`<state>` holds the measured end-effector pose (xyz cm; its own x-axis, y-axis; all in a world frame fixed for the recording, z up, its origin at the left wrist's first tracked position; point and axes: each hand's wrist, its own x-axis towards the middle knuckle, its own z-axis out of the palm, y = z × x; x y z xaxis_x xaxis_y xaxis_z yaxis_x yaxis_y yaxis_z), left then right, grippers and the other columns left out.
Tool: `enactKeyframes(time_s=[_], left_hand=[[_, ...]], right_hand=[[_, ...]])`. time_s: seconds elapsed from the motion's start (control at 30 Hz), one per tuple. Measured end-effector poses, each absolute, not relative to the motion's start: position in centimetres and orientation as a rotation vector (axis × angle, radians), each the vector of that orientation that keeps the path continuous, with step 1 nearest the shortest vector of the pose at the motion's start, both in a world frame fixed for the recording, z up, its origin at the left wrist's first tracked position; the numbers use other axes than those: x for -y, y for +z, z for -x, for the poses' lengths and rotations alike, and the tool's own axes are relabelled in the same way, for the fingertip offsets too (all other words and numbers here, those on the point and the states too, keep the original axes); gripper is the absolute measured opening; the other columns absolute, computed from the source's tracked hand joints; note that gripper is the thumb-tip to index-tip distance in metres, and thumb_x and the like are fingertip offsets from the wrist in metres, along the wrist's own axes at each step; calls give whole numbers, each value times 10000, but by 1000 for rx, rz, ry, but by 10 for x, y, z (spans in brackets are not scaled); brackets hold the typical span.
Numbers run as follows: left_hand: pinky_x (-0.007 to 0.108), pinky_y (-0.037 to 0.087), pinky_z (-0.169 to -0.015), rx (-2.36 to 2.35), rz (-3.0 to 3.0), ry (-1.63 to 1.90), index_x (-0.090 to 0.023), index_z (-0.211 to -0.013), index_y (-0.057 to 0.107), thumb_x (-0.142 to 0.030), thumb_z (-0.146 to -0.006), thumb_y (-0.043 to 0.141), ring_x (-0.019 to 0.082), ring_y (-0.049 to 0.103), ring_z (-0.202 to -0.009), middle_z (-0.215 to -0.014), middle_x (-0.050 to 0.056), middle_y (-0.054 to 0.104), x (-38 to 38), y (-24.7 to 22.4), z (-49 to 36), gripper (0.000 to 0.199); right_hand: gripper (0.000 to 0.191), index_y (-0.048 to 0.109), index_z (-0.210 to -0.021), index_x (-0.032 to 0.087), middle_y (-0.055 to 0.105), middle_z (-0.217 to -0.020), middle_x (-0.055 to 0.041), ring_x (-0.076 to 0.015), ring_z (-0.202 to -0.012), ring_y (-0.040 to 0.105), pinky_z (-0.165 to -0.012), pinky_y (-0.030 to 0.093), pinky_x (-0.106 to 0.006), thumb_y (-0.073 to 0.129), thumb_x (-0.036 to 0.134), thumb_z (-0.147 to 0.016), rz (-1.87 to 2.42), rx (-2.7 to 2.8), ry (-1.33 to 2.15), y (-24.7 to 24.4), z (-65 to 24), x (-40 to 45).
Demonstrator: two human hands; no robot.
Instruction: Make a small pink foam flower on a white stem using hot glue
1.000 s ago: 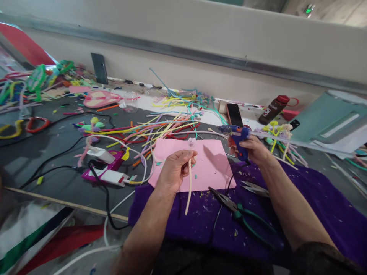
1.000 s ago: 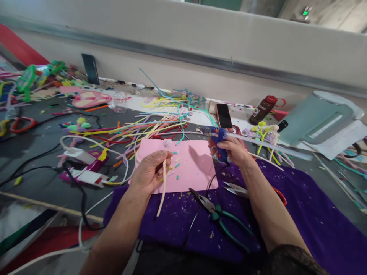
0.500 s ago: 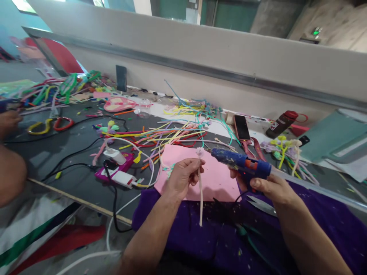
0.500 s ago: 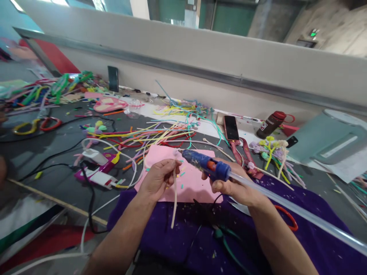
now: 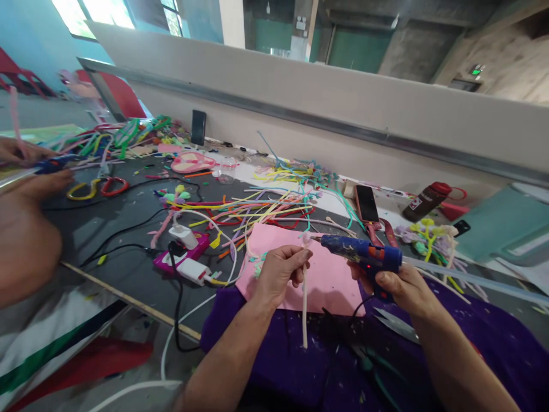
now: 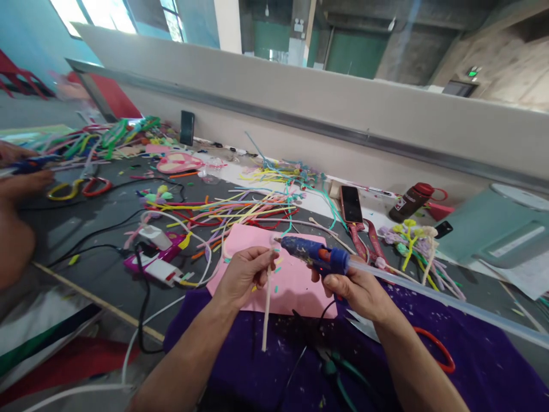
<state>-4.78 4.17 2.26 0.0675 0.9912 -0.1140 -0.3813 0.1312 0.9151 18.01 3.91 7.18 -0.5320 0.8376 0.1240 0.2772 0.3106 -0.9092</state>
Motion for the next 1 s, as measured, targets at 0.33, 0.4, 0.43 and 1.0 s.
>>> enactKeyframes(time_s=[0.33,0.4,0.43,1.0], left_hand=[[142,271,-301,-955,-821,1249,-115,-637,620,-368,-661,675,27,411,-304,-469,-18,544,-42,24,49,260],[142,274,-304,-956,-821,1246,-117,-645,624,-367,-660,675,26,411,-305,-471,-19,545,-42,24,49,256],[142,275,-305,-957,-820,1247,-117,-646,625,-368,-659,676,25,411,-306,-474,-19,546,-42,25,49,256],[152,269,-311,-946,-806,1248,-111,-689,643,-369,-629,696,28,422,-319,-509,-10,569,-41,27,49,269]], right_hand=[[345,660,-854,139,615,-680,-63,-136,-518,516,-451,399,-233,498,440,-812,1102,2080,905,56,-191,-43],[337,658,-849,141,601,-642,-52,-135,-503,508,-447,393,-233,492,433,-818,1109,2093,869,56,-192,-42],[334,657,-852,142,589,-617,-45,-131,-489,497,-437,386,-230,487,428,-823,1113,2108,855,56,-191,-42],[361,570,-649,168,460,-498,-4,-114,-434,403,-402,320,-235,422,432,-846,1113,2250,637,76,-173,-36]])
